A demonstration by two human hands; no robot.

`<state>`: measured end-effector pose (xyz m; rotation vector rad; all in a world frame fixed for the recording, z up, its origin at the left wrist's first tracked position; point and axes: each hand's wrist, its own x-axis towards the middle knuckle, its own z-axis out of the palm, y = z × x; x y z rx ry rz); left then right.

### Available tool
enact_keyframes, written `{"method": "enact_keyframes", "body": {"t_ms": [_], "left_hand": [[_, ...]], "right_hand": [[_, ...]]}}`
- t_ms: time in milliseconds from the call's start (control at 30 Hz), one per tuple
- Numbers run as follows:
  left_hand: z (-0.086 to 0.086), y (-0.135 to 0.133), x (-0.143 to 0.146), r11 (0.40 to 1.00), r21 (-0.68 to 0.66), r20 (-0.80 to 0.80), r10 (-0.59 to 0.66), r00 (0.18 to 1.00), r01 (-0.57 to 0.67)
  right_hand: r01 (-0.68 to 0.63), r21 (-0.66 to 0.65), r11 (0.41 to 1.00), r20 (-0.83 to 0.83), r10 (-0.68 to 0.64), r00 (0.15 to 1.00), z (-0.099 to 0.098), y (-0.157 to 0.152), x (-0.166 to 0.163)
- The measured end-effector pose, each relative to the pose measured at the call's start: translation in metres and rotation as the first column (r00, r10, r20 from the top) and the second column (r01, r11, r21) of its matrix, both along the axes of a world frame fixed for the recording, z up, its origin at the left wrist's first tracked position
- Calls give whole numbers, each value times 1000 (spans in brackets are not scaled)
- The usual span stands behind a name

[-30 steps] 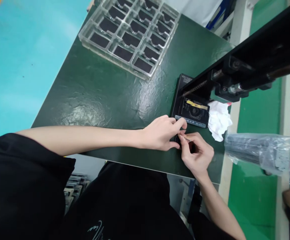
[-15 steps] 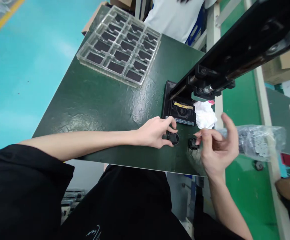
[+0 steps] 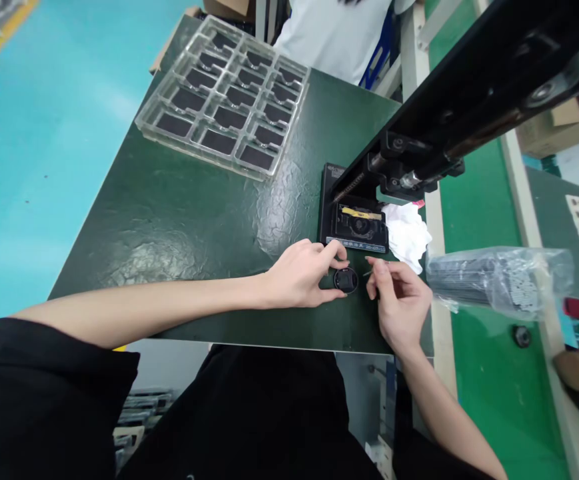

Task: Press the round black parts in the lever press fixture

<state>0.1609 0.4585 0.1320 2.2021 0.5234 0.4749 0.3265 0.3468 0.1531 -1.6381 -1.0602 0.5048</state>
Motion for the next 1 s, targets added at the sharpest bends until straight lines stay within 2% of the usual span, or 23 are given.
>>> {"method": "enact_keyframes", "body": {"t_ms": [167, 400, 600, 733, 833, 933, 1000], "left_hand": [[3, 0, -1, 999, -36, 13, -16, 1000, 17], [4, 1, -1, 999, -27, 1, -18, 1000, 18], [4, 2, -2, 999, -33, 11, -17, 1000, 18], [5, 3, -2, 999, -36, 11, -17, 1000, 18], [6, 2, -1, 999, -27, 3, -18, 1000, 18], [5, 3, 0, 1000, -16, -10, 0, 1000, -1], [4, 4, 1, 1000, -16, -14, 8, 1000, -8]], "right_hand": [[-52, 21, 998, 96, 50, 994, -9, -1, -8], [-82, -44, 996, 162, 88, 983, -15, -2, -2], [-145, -37, 989, 220, 150, 964, -16, -2, 0], [-198, -31, 980, 317, 197, 928, -13, 0, -2], [-197, -37, 980, 354, 197, 914, -13, 2, -2], [-177, -47, 983, 311, 183, 932, -13, 2, -1], [-156, 34, 987, 310, 138, 941, -14, 0, 0]]}}
